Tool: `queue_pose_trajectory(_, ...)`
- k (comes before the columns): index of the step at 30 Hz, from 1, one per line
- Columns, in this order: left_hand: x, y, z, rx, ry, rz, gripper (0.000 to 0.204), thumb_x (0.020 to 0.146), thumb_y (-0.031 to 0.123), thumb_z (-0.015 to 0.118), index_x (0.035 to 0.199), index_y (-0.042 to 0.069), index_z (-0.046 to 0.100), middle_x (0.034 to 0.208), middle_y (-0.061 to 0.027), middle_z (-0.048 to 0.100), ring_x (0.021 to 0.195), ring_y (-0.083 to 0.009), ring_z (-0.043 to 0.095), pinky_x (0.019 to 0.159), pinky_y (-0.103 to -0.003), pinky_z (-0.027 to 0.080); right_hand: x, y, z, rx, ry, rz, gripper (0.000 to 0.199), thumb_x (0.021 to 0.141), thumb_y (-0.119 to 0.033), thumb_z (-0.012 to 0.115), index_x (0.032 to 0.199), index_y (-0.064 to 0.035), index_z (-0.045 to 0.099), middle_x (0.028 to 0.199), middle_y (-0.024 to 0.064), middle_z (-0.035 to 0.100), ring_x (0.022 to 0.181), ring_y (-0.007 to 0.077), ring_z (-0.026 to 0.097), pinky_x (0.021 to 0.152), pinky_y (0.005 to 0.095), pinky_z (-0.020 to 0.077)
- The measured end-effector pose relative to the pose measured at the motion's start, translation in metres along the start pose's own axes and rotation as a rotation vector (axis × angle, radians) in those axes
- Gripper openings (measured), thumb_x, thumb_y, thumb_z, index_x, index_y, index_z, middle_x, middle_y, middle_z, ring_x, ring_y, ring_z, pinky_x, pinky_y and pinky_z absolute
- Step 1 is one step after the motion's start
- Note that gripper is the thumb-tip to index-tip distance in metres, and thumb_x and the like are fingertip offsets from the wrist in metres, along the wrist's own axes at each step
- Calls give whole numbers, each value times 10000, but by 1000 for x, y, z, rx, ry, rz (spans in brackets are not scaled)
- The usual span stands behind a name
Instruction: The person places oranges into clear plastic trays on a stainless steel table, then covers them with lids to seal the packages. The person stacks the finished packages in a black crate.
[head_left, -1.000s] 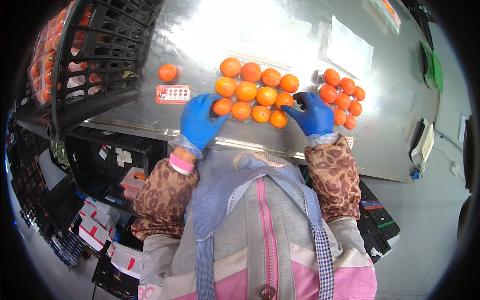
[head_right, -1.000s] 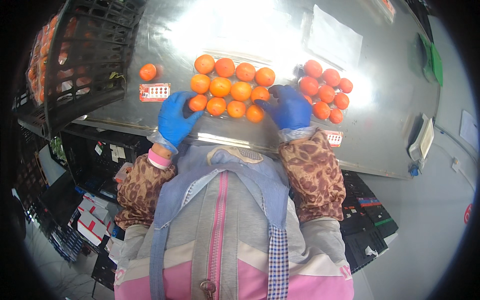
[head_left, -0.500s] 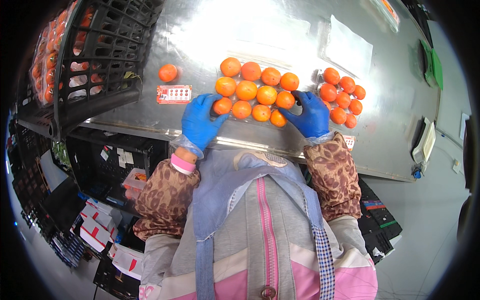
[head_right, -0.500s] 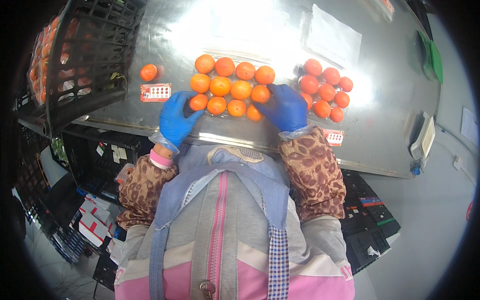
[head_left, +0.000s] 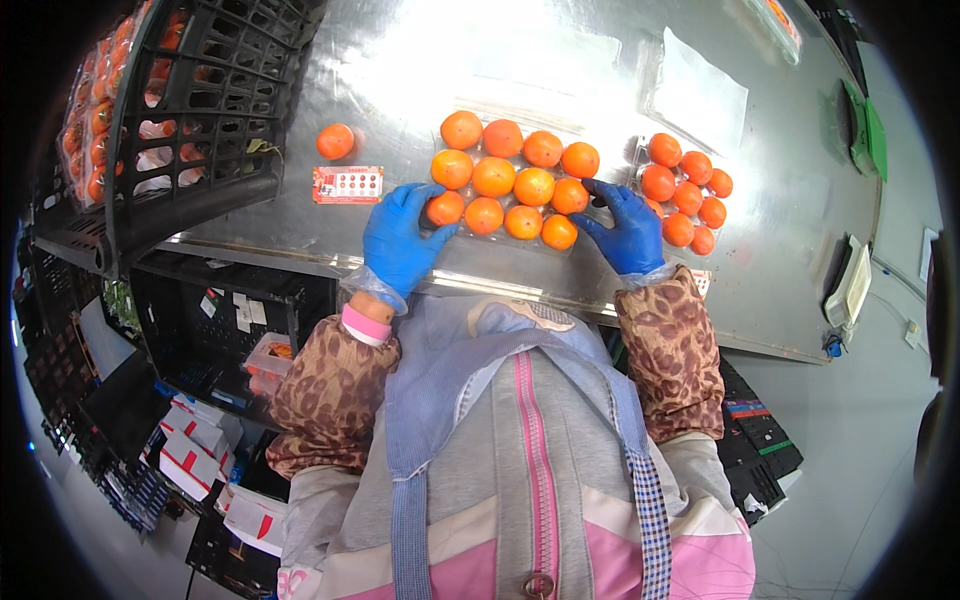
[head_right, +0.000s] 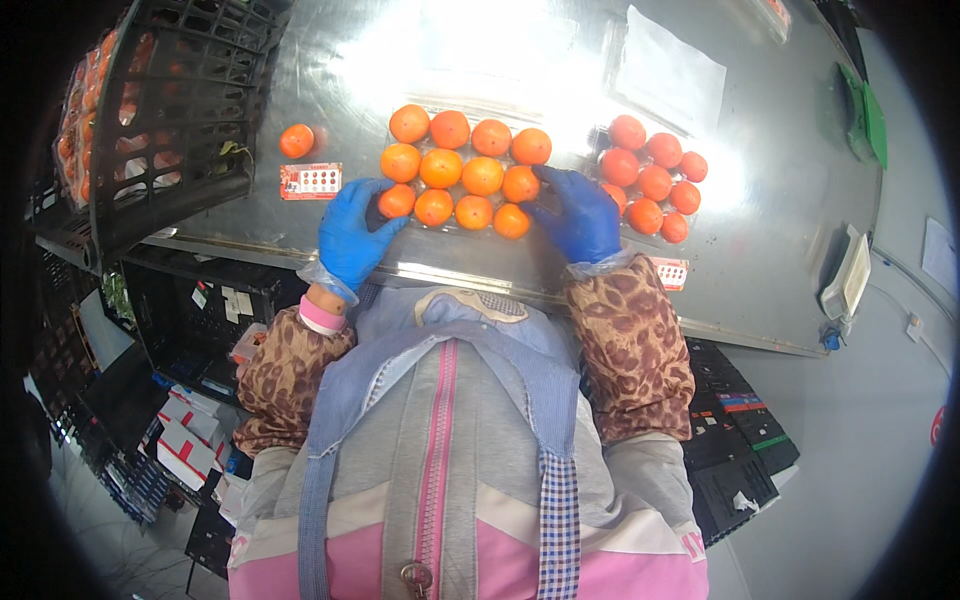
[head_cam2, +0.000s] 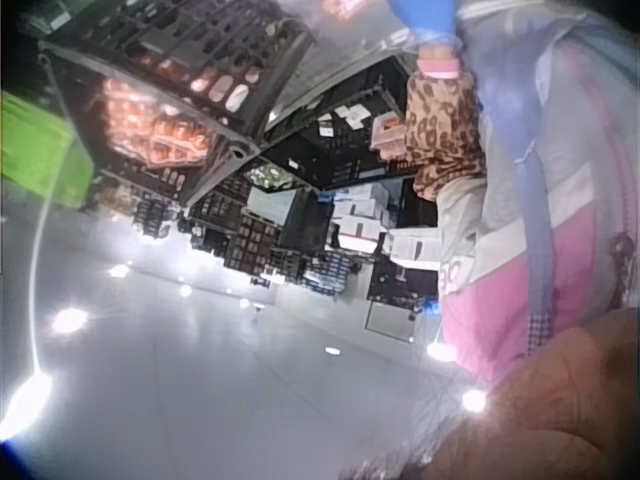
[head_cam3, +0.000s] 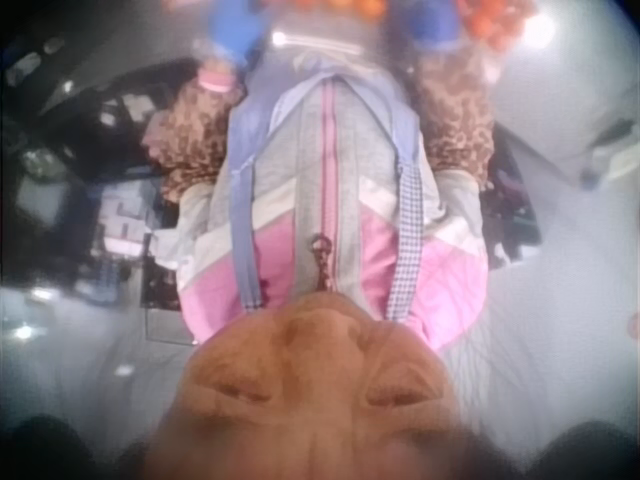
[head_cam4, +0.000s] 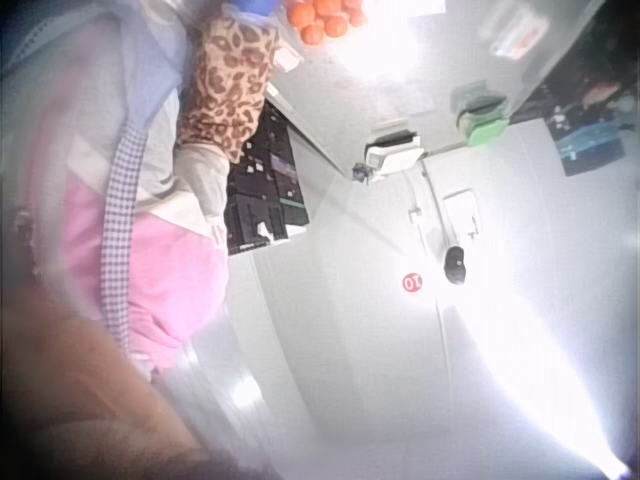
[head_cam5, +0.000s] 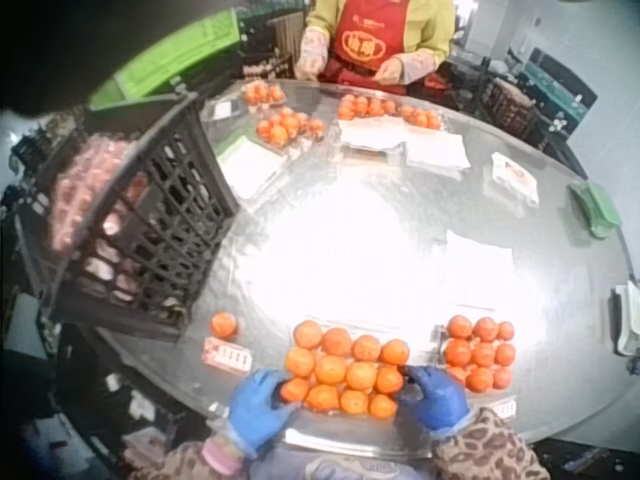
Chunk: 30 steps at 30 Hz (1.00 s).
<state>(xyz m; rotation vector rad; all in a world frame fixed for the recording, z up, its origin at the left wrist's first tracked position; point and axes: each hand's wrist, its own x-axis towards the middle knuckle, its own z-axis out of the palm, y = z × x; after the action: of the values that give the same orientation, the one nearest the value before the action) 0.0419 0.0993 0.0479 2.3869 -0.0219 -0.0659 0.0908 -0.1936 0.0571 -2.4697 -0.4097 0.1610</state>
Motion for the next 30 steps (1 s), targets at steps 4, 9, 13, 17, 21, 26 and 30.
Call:
queue_pose_trajectory(4, 0, 0, -1, -6, 11, 3, 399, 732, 202, 757, 1077, 78, 598, 1048, -104, 602, 963, -278, 591, 850, -370, 477, 1, -3, -1, -21, 30, 2, 437, 715, -200, 788, 1114, -94, 642, 883, 79, 660, 800, 197, 652, 715, 312, 520)
queue_pose_trajectory(9, 1, -8, -4, -398, 54, -260, 346, 775, 167, 744, 1074, 53, 612, 1019, -64, 615, 920, -172, 593, 834, -300, 475, -6, -3, 0, 7, 36, 114, 352, 779, -155, 742, 1110, -85, 645, 926, 85, 670, 802, 177, 659, 714, 292, 522)
queue_pose_trajectory(13, 16, -16, 1, -445, 127, -347, 353, 811, 166, 719, 1119, 39, 600, 1047, -52, 612, 926, -142, 580, 826, -285, 477, -12, 3, 4, 132, 144, 185, 300, 859, -118, 660, 1151, -61, 616, 1002, 95, 676, 842, 157, 660, 747, 288, 524)
queue_pose_trajectory(17, 34, -16, 13, -531, 69, -415, 430, 826, 240, 710, 1172, 25, 572, 1067, -72, 614, 924, -135, 577, 821, -273, 479, -16, 6, 13, 187, 129, 383, 349, 917, -110, 574, 1258, -53, 529, 1068, 102, 666, 901, 158, 651, 787, 292, 518)
queue_pose_trajectory(21, 41, -15, 16, -549, -23, -455, 492, 823, 307, 710, 1187, 12, 559, 1038, -78, 616, 913, -130, 575, 805, -261, 480, -18, 2, 20, 359, -3, 526, 392, 949, -125, 516, 1331, -63, 456, 1098, 120, 653, 945, 156, 638, 804, 288, 512)
queue_pose_trajectory(26, 39, -13, 11, -515, -82, -526, 542, 785, 369, 735, 1147, 0, 575, 996, -91, 637, 900, -153, 602, 787, -286, 502, -16, 2, 24, 236, -12, 500, 379, 958, -130, 500, 1329, -59, 465, 1116, 131, 644, 975, 176, 629, 822, 301, 506)
queue_pose_trajectory(30, 31, -15, 11, -661, -99, -521, 569, 766, 336, 760, 1173, -6, 556, 1014, -84, 625, 900, -147, 589, 792, -279, 497, -16, 4, 23, 281, 0, 494, 368, 957, -129, 506, 1318, -58, 480, 1140, 135, 634, 988, 183, 626, 837, 315, 501)
